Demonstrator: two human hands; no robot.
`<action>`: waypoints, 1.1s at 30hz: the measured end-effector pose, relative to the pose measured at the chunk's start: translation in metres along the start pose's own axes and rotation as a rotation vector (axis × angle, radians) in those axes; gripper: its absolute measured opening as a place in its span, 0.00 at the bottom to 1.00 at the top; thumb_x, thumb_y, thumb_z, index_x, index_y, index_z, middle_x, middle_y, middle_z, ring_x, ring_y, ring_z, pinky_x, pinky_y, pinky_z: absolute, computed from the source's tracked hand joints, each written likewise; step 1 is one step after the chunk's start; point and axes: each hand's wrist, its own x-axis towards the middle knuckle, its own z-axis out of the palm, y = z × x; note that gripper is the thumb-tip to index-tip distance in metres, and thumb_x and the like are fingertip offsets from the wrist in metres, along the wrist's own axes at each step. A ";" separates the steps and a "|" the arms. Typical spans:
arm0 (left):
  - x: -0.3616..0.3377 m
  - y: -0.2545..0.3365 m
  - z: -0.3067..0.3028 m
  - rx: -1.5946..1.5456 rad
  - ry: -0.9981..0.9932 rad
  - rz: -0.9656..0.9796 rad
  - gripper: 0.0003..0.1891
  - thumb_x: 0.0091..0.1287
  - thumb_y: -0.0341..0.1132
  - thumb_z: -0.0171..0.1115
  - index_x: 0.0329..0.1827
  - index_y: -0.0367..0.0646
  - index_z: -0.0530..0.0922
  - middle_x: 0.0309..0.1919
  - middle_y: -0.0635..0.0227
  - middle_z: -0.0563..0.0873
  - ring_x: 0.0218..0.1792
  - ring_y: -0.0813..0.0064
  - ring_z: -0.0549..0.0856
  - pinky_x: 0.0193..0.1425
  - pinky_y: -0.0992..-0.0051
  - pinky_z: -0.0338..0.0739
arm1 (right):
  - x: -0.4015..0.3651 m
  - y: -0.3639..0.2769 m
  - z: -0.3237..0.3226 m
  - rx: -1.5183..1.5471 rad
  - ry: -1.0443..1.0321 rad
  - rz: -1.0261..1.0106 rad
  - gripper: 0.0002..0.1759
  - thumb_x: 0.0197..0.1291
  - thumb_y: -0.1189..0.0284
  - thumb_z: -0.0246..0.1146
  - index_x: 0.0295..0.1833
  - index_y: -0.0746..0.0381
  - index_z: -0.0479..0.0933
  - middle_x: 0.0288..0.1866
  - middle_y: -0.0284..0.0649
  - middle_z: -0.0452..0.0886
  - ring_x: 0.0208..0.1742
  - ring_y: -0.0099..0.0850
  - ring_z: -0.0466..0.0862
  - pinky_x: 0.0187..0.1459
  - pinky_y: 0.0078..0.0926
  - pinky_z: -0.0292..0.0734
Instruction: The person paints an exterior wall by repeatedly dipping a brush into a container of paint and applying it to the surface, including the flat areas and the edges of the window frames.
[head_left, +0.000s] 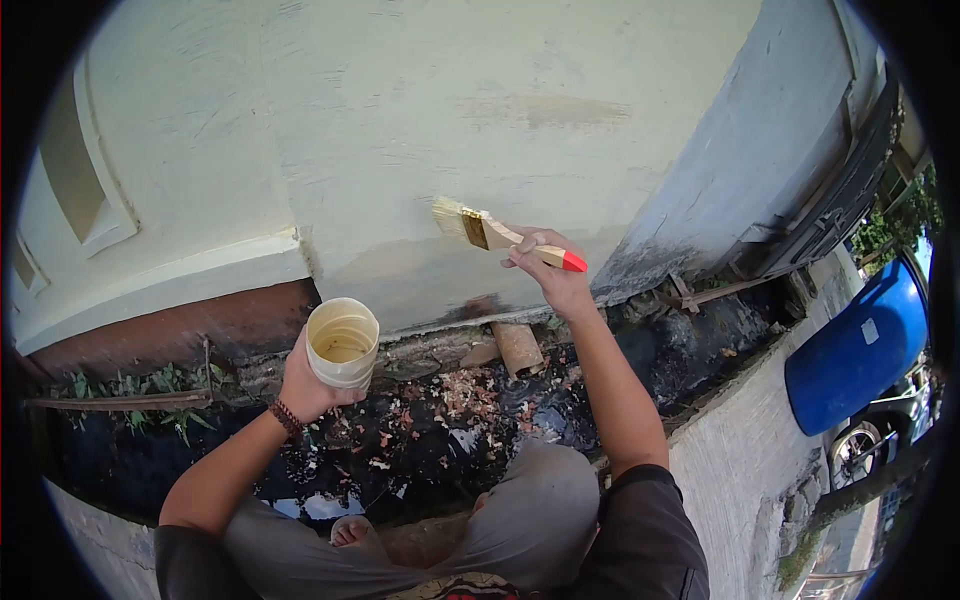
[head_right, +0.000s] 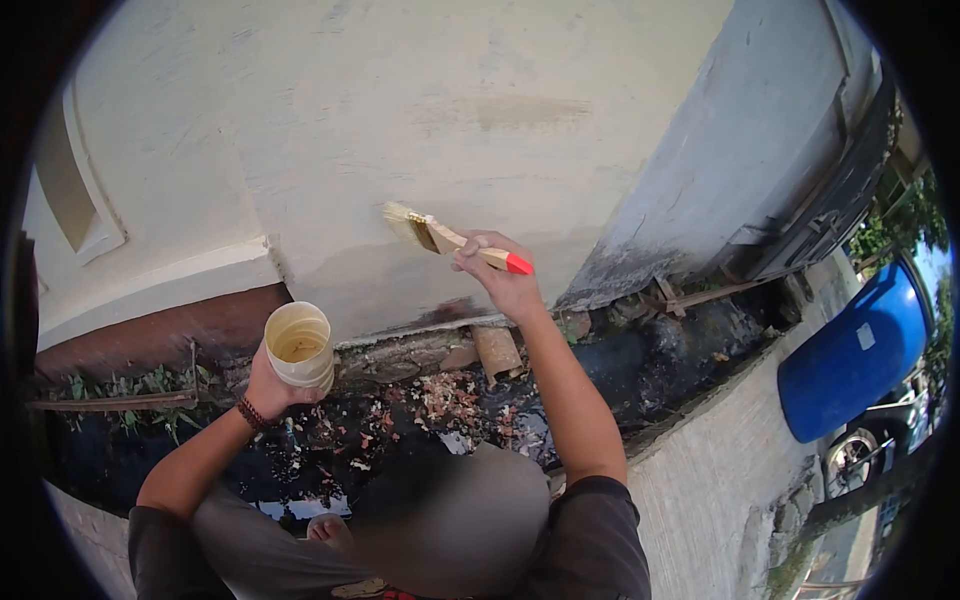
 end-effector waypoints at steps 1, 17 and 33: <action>-0.002 -0.001 -0.003 -0.008 -0.009 -0.034 0.55 0.32 0.36 0.88 0.68 0.40 0.65 0.58 0.64 0.80 0.60 0.70 0.80 0.67 0.67 0.73 | 0.012 0.014 -0.018 -0.017 0.095 -0.062 0.05 0.62 0.80 0.65 0.43 0.67 0.77 0.50 0.44 0.83 0.40 0.29 0.85 0.47 0.27 0.85; -0.013 0.000 -0.013 0.116 -0.090 -0.105 0.48 0.35 0.31 0.85 0.65 0.42 0.69 0.58 0.65 0.81 0.59 0.69 0.81 0.67 0.64 0.74 | 0.011 0.037 0.096 -0.242 -0.112 -0.631 0.09 0.52 0.84 0.68 0.38 0.62 0.79 0.49 0.50 0.82 0.47 0.42 0.85 0.48 0.32 0.81; -0.025 0.023 -0.041 0.127 -0.028 -0.053 0.51 0.35 0.41 0.89 0.66 0.40 0.70 0.59 0.62 0.81 0.61 0.67 0.80 0.69 0.63 0.72 | 0.008 0.068 0.161 -0.742 0.405 -0.555 0.08 0.51 0.83 0.66 0.37 0.62 0.77 0.48 0.53 0.74 0.48 0.50 0.80 0.47 0.41 0.76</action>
